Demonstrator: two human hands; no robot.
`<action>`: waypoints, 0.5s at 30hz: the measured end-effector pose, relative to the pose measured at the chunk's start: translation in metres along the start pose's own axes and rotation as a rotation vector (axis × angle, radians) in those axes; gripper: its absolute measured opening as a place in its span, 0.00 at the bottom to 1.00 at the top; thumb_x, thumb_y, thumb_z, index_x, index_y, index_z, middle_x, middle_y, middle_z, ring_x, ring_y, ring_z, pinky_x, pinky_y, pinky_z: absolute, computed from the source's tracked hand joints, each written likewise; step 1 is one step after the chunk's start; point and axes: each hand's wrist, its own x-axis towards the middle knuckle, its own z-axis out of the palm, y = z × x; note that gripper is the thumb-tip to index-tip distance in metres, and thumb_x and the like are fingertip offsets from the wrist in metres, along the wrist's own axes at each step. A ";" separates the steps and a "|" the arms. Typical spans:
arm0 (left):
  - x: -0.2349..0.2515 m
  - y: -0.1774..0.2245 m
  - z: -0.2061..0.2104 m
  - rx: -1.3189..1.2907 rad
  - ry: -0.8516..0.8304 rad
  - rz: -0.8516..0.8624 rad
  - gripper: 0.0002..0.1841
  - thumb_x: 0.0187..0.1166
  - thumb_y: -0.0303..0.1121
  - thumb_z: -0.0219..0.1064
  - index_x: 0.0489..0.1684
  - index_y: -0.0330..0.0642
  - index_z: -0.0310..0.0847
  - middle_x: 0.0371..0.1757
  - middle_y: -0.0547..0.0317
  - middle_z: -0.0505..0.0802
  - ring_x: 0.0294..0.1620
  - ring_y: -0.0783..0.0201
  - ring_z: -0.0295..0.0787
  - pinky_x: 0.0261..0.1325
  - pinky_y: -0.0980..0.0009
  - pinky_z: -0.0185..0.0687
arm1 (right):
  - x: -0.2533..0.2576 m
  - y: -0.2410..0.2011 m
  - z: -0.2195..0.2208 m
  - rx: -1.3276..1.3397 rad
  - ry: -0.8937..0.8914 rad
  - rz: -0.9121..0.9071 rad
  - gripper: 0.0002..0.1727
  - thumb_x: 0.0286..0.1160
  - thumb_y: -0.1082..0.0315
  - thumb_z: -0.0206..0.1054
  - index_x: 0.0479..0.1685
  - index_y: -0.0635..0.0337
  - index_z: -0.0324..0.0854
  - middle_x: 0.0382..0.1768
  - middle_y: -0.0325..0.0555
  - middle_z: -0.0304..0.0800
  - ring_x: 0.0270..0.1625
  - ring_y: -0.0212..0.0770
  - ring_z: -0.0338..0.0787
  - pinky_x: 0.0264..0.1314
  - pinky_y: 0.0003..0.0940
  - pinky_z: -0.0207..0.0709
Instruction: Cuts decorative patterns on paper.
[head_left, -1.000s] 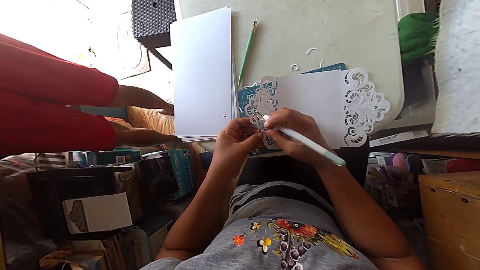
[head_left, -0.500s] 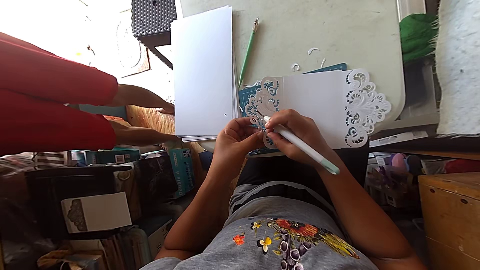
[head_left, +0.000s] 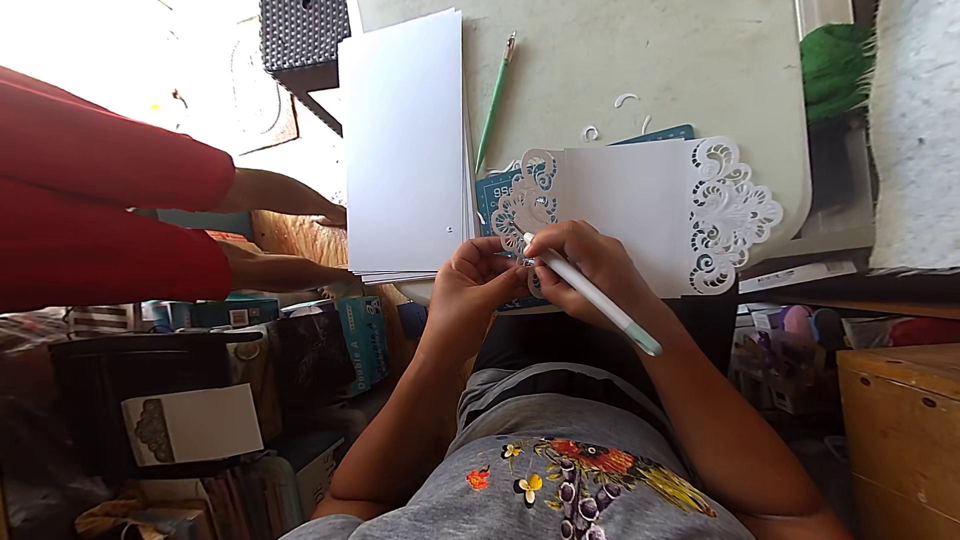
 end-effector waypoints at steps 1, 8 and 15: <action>0.000 0.000 0.000 0.005 -0.002 0.004 0.17 0.75 0.14 0.65 0.56 0.45 0.77 0.39 0.66 0.94 0.37 0.73 0.93 0.45 0.74 0.92 | 0.000 0.000 0.000 -0.005 0.002 -0.003 0.14 0.67 0.79 0.67 0.52 0.69 0.83 0.40 0.51 0.90 0.39 0.37 0.84 0.50 0.33 0.74; -0.001 0.001 0.002 0.080 0.017 0.041 0.18 0.74 0.14 0.66 0.58 0.44 0.75 0.38 0.67 0.93 0.35 0.74 0.92 0.43 0.76 0.91 | -0.001 0.000 0.001 -0.024 0.021 -0.011 0.14 0.67 0.79 0.66 0.52 0.69 0.84 0.40 0.52 0.91 0.38 0.38 0.84 0.47 0.32 0.74; 0.000 -0.002 0.000 0.073 0.027 0.027 0.17 0.75 0.14 0.66 0.57 0.43 0.76 0.41 0.65 0.93 0.38 0.72 0.93 0.46 0.74 0.92 | -0.002 0.003 0.000 0.136 0.120 -0.010 0.14 0.66 0.82 0.66 0.52 0.75 0.81 0.43 0.52 0.89 0.40 0.28 0.84 0.47 0.19 0.78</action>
